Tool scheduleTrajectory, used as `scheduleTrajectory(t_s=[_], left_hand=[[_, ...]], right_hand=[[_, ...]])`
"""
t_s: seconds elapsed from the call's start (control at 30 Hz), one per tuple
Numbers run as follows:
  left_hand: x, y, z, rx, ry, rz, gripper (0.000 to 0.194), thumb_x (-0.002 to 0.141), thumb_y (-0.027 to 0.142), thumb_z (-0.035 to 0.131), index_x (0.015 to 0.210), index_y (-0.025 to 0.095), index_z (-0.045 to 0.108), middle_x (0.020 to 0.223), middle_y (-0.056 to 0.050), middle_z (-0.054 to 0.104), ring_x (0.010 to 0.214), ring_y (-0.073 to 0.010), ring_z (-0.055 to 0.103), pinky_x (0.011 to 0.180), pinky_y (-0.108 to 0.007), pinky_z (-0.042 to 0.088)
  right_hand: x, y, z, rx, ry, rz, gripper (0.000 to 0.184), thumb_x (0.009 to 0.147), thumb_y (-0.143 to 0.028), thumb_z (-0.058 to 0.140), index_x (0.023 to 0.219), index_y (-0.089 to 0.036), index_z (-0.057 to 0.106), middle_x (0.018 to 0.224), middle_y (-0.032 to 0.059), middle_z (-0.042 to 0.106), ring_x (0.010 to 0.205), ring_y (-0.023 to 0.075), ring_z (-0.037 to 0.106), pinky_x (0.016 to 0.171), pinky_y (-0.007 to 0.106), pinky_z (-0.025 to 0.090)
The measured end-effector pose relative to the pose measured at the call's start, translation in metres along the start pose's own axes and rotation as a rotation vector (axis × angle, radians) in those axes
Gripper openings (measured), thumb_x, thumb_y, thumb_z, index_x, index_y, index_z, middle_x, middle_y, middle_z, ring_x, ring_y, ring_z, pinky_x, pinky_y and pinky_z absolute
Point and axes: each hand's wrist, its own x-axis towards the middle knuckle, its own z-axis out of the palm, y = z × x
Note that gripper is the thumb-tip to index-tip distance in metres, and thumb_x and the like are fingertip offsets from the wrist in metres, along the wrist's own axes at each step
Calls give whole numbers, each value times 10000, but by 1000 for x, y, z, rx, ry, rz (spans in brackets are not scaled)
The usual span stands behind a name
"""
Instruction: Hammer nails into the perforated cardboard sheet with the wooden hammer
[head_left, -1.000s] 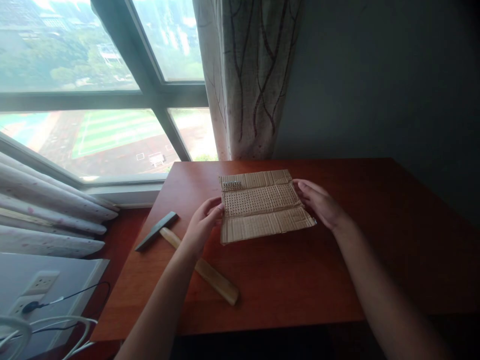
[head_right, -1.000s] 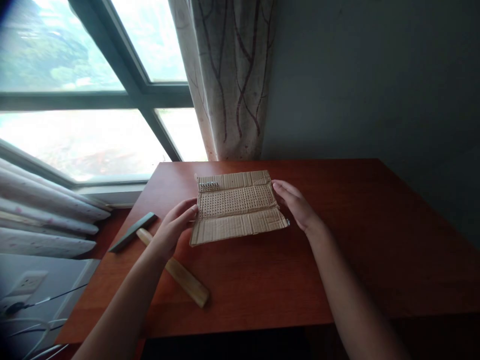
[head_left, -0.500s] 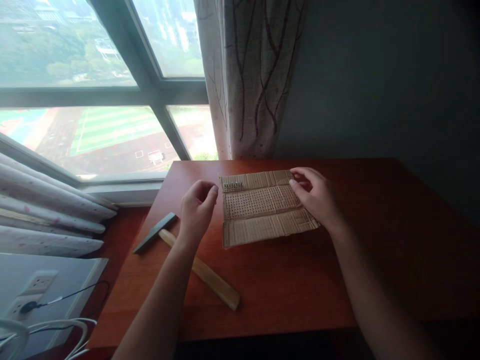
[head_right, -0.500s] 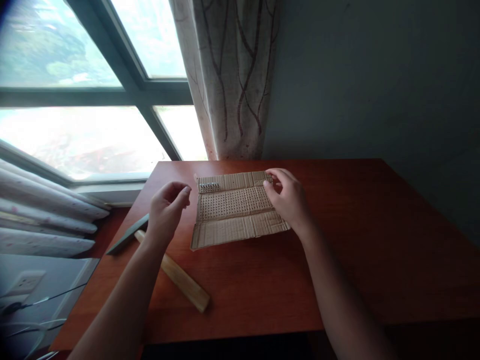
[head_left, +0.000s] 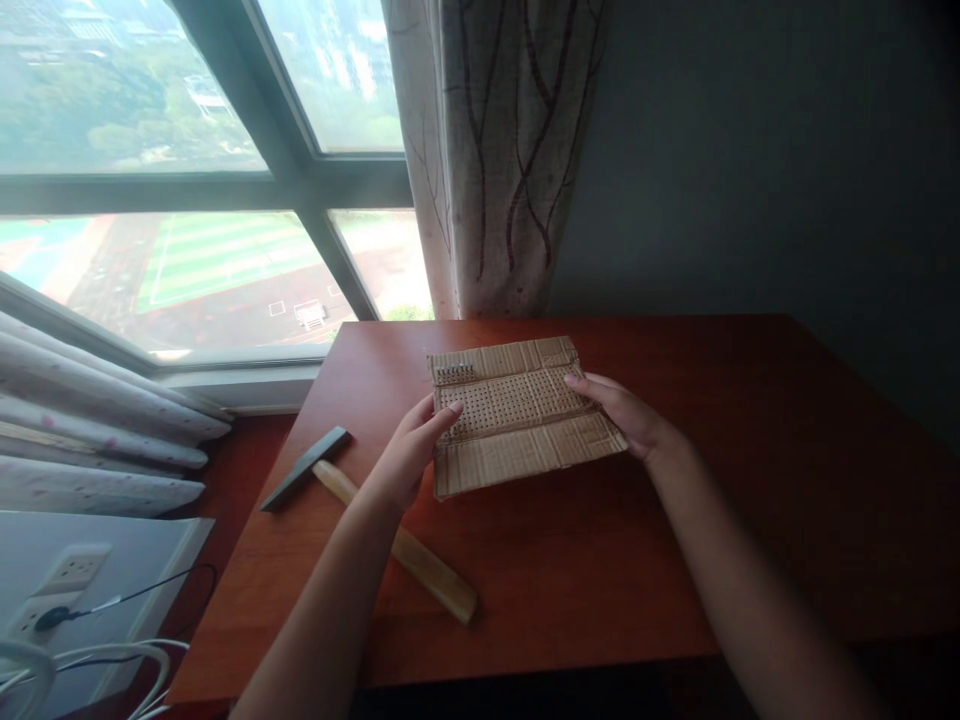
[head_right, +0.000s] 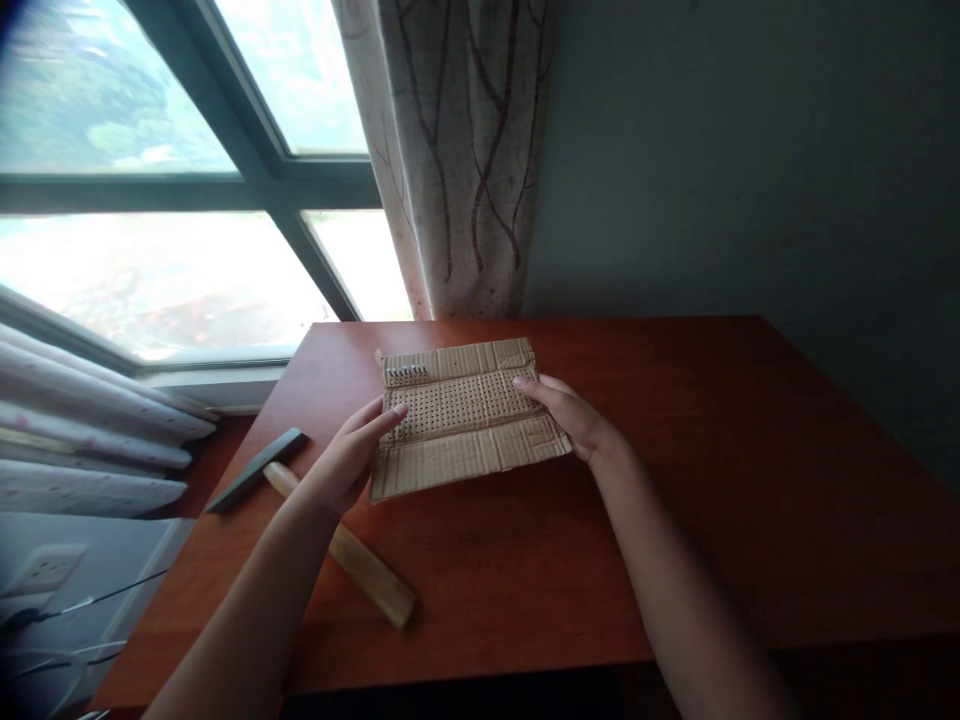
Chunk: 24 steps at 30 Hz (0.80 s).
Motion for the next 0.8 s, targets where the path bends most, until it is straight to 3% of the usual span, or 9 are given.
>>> scheduleTrajectory(t_s=[0.27, 0.43, 0.6, 0.67, 0.73, 0.8], left_hand=[[-6, 0, -12, -18, 118, 73, 547, 760, 427, 778, 1216, 148, 663, 1156, -115, 735, 1113, -314, 656, 945, -391, 500], [-4, -2, -18, 14, 199, 151, 489, 764, 387, 763, 1184, 156, 666, 1150, -93, 734, 1110, -273, 655, 978, -351, 482], [-5, -1, -36, 95, 220, 90, 506, 761, 529, 737, 1117, 174, 687, 1012, -78, 752, 919, -249, 697, 787, -319, 531], [-6, 1, -51, 232, 318, 91, 484, 787, 583, 684, 1029, 164, 701, 907, -77, 743, 804, -231, 695, 679, -297, 516], [-6, 6, -64, 457, 547, 234, 395, 811, 541, 669, 941, 170, 704, 882, -69, 728, 761, -204, 677, 636, -275, 491], [-4, 14, -71, 642, 711, 369, 336, 830, 490, 660, 991, 200, 709, 892, -56, 720, 753, -199, 661, 635, -284, 487]], right_hand=[[40, -11, 8, -156, -196, -41, 329, 882, -313, 640, 1192, -206, 633, 1132, 89, 757, 909, 224, 731, 772, 356, 602], [64, -13, 25, -222, -232, -80, 293, 882, -327, 619, 1145, -202, 647, 1147, 92, 754, 943, 234, 728, 808, 383, 605], [70, -25, 26, -350, -166, -147, 307, 891, -400, 620, 1110, -196, 685, 1119, 110, 755, 965, 265, 721, 851, 457, 598], [69, -35, 22, -426, -63, -217, 308, 890, -435, 631, 1078, -200, 697, 1116, 113, 742, 1012, 277, 694, 920, 486, 563], [67, -45, 22, -495, 51, -304, 317, 862, -420, 680, 1110, -222, 692, 1145, 104, 719, 1097, 288, 641, 1022, 508, 490], [66, -50, 34, -585, 139, -419, 344, 845, -373, 705, 1160, -238, 682, 1163, 95, 701, 1144, 292, 596, 1088, 505, 419]])
